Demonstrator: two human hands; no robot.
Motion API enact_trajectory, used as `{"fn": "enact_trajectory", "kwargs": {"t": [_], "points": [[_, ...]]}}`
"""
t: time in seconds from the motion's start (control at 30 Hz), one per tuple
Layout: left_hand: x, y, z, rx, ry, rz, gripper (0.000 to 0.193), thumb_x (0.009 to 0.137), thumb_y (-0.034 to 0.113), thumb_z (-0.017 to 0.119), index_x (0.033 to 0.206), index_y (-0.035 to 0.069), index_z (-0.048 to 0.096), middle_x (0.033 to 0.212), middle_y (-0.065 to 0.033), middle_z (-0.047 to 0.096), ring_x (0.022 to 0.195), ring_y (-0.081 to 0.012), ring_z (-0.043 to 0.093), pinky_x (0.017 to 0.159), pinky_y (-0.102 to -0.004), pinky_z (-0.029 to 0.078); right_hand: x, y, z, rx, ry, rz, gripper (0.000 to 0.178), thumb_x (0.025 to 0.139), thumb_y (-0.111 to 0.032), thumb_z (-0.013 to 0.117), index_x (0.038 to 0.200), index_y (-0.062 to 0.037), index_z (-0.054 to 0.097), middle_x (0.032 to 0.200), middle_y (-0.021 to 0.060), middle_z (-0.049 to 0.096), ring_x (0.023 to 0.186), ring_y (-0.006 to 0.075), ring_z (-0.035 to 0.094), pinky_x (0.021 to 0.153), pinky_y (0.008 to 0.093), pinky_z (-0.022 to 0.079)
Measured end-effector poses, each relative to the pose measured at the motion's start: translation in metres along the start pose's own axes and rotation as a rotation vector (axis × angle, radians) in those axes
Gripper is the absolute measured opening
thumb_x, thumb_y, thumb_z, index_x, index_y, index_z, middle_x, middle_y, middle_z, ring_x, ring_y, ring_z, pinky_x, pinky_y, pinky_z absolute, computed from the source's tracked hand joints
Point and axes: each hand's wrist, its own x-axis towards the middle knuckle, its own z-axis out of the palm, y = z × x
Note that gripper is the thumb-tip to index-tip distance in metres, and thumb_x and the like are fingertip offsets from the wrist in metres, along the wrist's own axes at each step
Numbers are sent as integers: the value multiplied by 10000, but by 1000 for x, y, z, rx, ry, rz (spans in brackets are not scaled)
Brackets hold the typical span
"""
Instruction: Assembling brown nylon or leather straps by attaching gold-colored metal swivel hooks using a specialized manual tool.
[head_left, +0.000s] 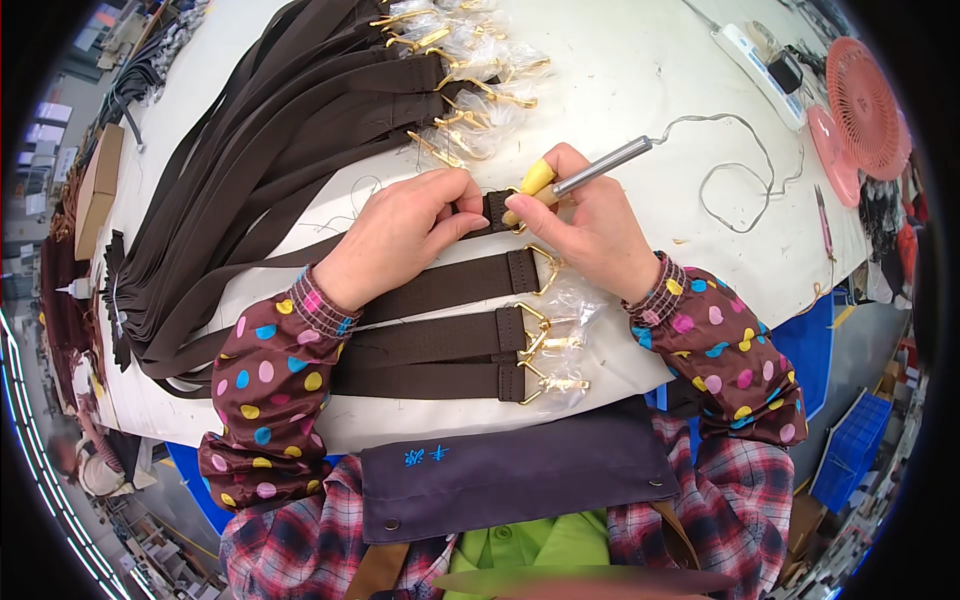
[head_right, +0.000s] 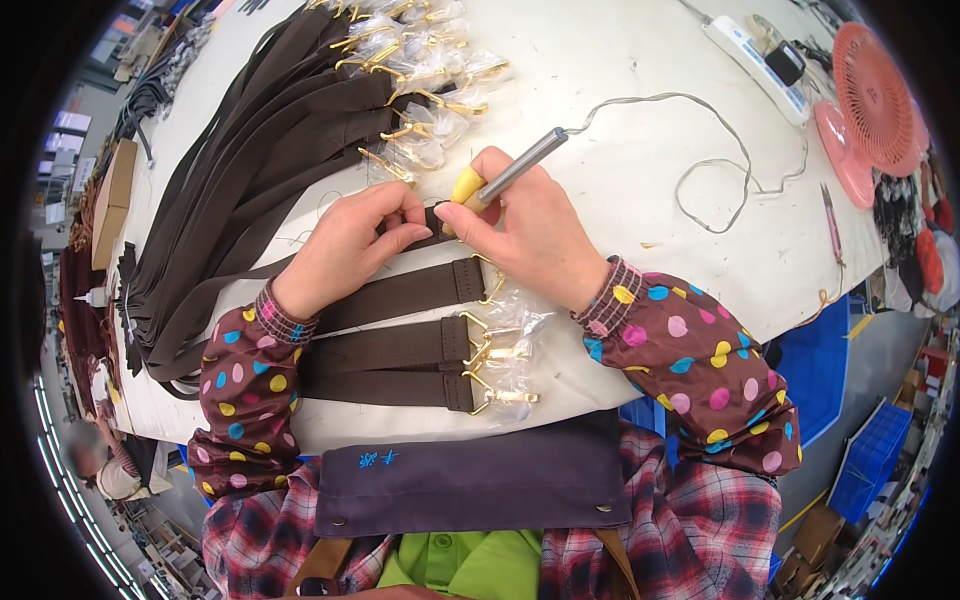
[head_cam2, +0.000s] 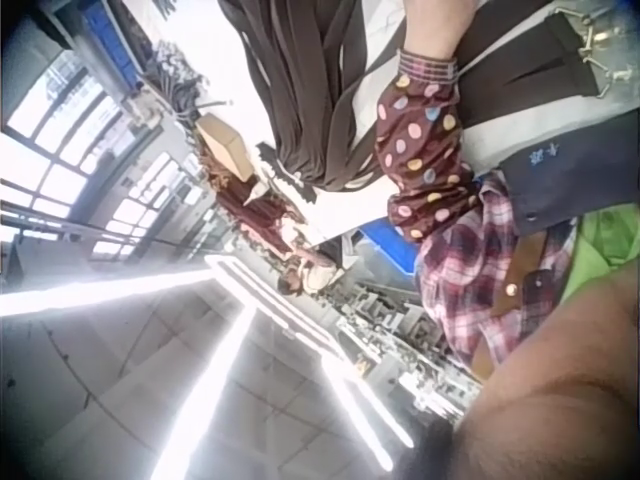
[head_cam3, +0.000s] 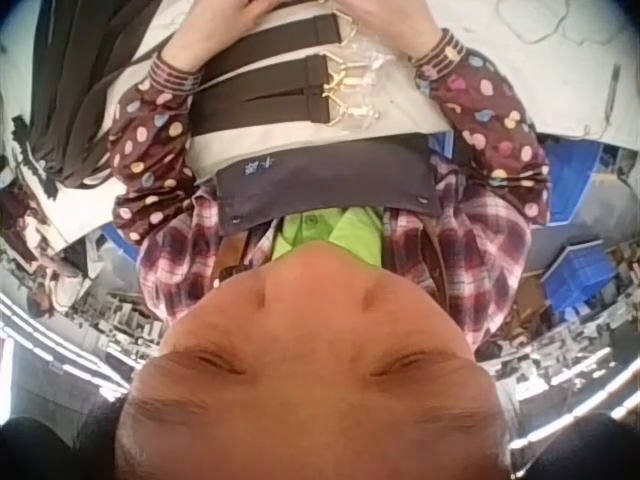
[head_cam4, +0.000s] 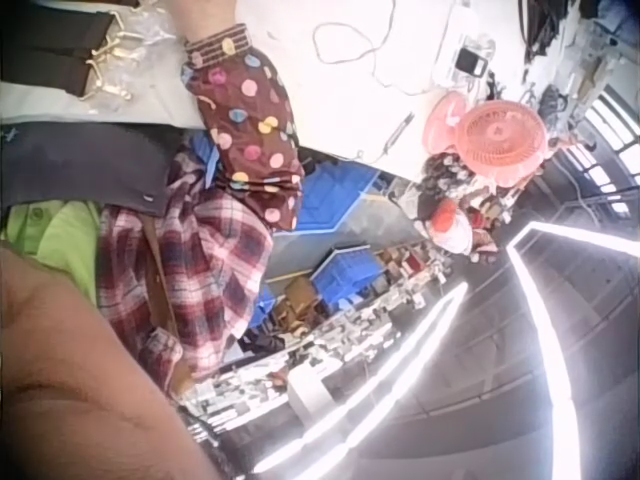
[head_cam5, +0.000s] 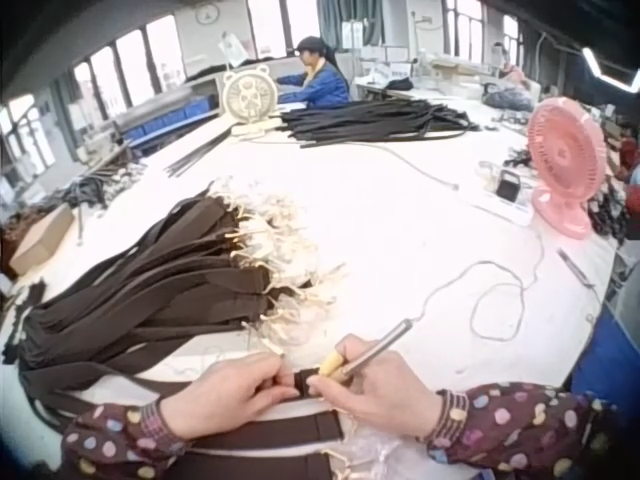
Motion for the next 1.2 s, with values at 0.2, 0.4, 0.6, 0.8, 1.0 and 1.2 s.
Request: {"fn": "enact_trajectory", "kwargs": {"t": [0.2, 0.4, 0.6, 0.8, 1.0, 1.2], "points": [[0, 0, -1, 6, -7, -15, 133, 838, 75, 664, 857, 16, 546, 743, -82, 588, 642, -189, 560, 590, -297, 442, 1, 0, 1, -30, 1, -14, 310, 846, -231, 700, 858, -16, 476, 691, 98, 581, 598, 183, 576, 541, 304, 453], [1, 1, -2, -2, -11, -42, 130, 853, 82, 656, 873, 19, 544, 741, -88, 591, 647, -191, 568, 587, -300, 446, 1, 0, 0, -45, -3, -9, 310, 849, -234, 698, 867, -16, 477, 691, 103, 579, 599, 187, 576, 541, 306, 453], [5, 8, -4, -31, -15, -116, 141, 860, 121, 648, 926, 44, 550, 809, -99, 613, 716, -254, 600, 633, -347, 469, 0, -2, 1, 40, 72, -4, 273, 868, -217, 676, 872, -22, 485, 689, 86, 602, 579, 155, 587, 527, 284, 459], [21, 5, -14, 119, -189, 121, 118, 832, 84, 654, 914, 53, 574, 848, -74, 564, 785, -250, 582, 698, -335, 472, 0, -2, -1, 43, 57, 17, 246, 874, -203, 659, 873, -31, 483, 685, 66, 615, 582, 129, 593, 521, 269, 457], [27, -7, -12, 134, -231, 201, 107, 851, 174, 637, 902, 101, 577, 871, -50, 581, 812, -258, 606, 685, -363, 477, -1, -4, -1, 52, 30, 63, 249, 873, -211, 660, 873, -35, 484, 680, 59, 608, 575, 122, 578, 519, 262, 450], [27, -5, -14, 99, -223, 203, 96, 859, 178, 628, 893, 100, 583, 864, -48, 583, 825, -252, 606, 694, -359, 476, -1, -8, -2, 31, 24, 63, 245, 869, -207, 663, 875, -32, 492, 672, 64, 604, 564, 123, 571, 516, 261, 444]]}}
